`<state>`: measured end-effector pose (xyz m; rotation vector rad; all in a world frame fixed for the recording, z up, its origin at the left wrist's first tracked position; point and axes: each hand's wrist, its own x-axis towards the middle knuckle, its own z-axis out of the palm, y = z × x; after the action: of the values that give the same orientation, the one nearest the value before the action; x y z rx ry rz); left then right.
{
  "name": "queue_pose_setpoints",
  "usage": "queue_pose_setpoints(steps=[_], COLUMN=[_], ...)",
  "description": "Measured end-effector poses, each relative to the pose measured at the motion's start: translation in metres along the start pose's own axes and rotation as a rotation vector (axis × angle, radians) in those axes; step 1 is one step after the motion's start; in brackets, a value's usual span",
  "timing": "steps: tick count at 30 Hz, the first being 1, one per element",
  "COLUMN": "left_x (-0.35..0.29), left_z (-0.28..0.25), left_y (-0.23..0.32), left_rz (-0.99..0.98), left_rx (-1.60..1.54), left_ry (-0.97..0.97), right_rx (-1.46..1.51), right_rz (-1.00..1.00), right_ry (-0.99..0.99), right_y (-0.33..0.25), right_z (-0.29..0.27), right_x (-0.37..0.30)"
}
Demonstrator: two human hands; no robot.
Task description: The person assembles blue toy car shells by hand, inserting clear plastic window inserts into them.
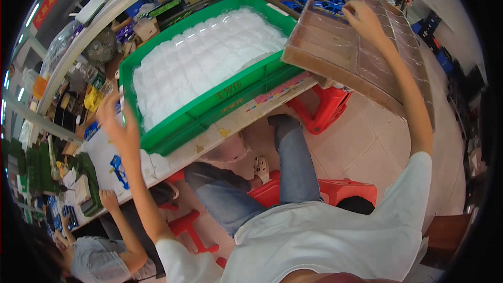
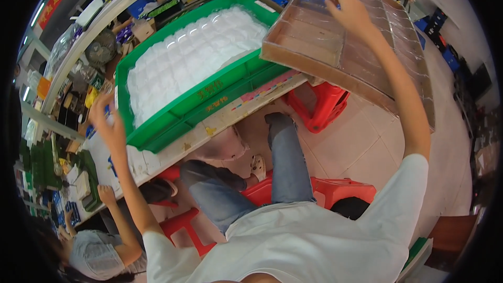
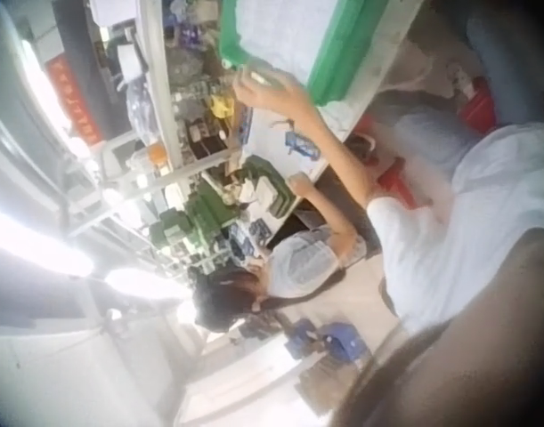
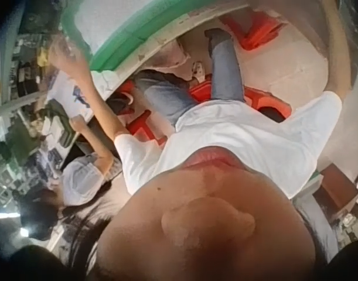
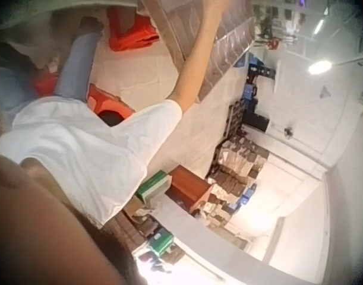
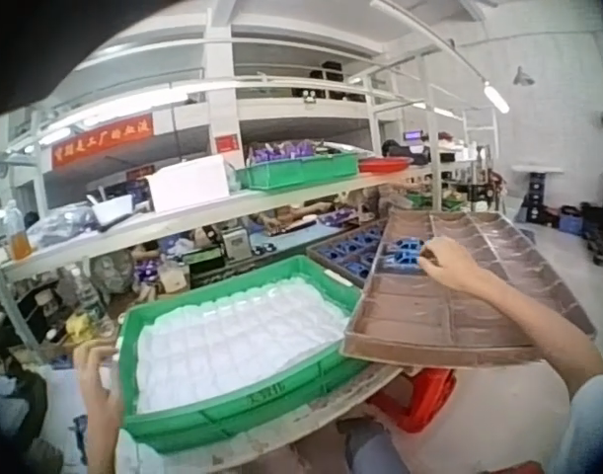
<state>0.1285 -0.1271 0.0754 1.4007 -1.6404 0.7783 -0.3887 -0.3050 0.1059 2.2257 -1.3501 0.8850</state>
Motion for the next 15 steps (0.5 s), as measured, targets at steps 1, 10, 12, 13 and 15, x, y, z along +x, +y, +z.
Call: queue_pose_setpoints(steps=[1,10,12,13,15], left_x=[0.017,0.062,0.071,0.075,0.080], left_z=[0.013,0.209,0.251,0.270,0.301], left_y=[0.015,0.018,0.010,0.015,0.020], left_rz=[0.050,-0.079,-0.143,-0.139,-0.154], left_rx=[-0.064,-0.680,-0.577,-0.584,-0.336], left_ry=[-0.027,-0.535,-0.554,-0.551,-0.566], right_rx=[-0.089,0.111,0.123,0.121,0.125], right_rz=[-0.011,0.336,0.342,0.304,0.276], right_ry=[0.053,-0.133,-0.115,-0.040,0.003], right_y=[0.023,0.067,0.068,0.074,0.076], right_z=[0.014,0.090,0.092,0.096,0.101], right_x=[0.007,0.032,0.035,0.033,0.035])
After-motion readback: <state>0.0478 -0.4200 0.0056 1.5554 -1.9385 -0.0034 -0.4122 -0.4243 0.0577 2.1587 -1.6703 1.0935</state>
